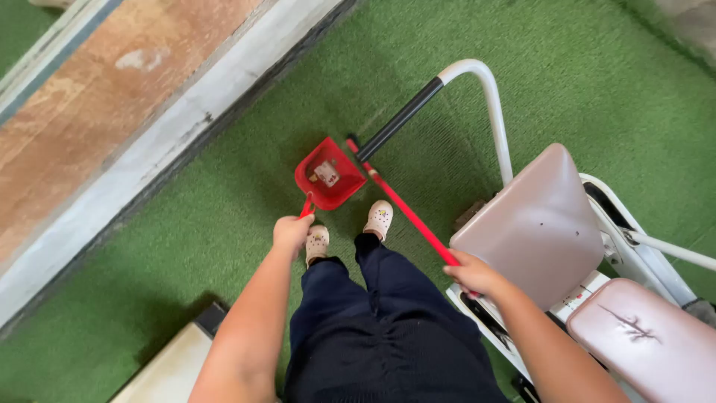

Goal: Sweeping the floor with a broom and dustpan in a gym area.

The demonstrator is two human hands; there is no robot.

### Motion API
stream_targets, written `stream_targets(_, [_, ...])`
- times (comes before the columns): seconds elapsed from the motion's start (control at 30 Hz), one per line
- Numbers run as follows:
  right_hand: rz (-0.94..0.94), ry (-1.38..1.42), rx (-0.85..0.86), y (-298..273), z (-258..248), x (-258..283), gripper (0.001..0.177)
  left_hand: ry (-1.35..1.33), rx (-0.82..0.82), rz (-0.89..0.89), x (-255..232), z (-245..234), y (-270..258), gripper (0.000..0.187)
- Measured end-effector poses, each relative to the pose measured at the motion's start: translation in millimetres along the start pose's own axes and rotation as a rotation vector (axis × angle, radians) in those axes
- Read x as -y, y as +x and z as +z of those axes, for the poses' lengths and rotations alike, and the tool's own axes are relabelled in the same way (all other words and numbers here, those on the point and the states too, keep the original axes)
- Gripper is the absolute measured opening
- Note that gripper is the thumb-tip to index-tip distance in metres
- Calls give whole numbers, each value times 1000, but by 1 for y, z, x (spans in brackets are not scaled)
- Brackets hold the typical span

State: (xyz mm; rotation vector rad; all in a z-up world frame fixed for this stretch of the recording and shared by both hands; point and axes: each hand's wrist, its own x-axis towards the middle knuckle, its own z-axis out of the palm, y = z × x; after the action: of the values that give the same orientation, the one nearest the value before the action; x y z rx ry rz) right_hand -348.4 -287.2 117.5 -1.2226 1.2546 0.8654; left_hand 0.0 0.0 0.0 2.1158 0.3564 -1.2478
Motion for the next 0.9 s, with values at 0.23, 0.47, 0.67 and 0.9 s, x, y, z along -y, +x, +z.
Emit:
stream_targets(0.23, [13, 145, -234, 29, -59, -30, 44, 9, 110, 5, -9, -37, -27, 28])
stream_targets(0.47, [73, 83, -397, 180, -30, -47, 29, 132, 133, 43, -3, -20, -16, 31])
stream_targets(0.67, [25, -603, -265, 90, 153, -8, 63, 191, 133, 154, -11, -8, -6, 35])
stream_targets(0.9, [39, -198, -234, -41, 169, -41, 79, 187, 142, 150, -36, -7, 3, 34])
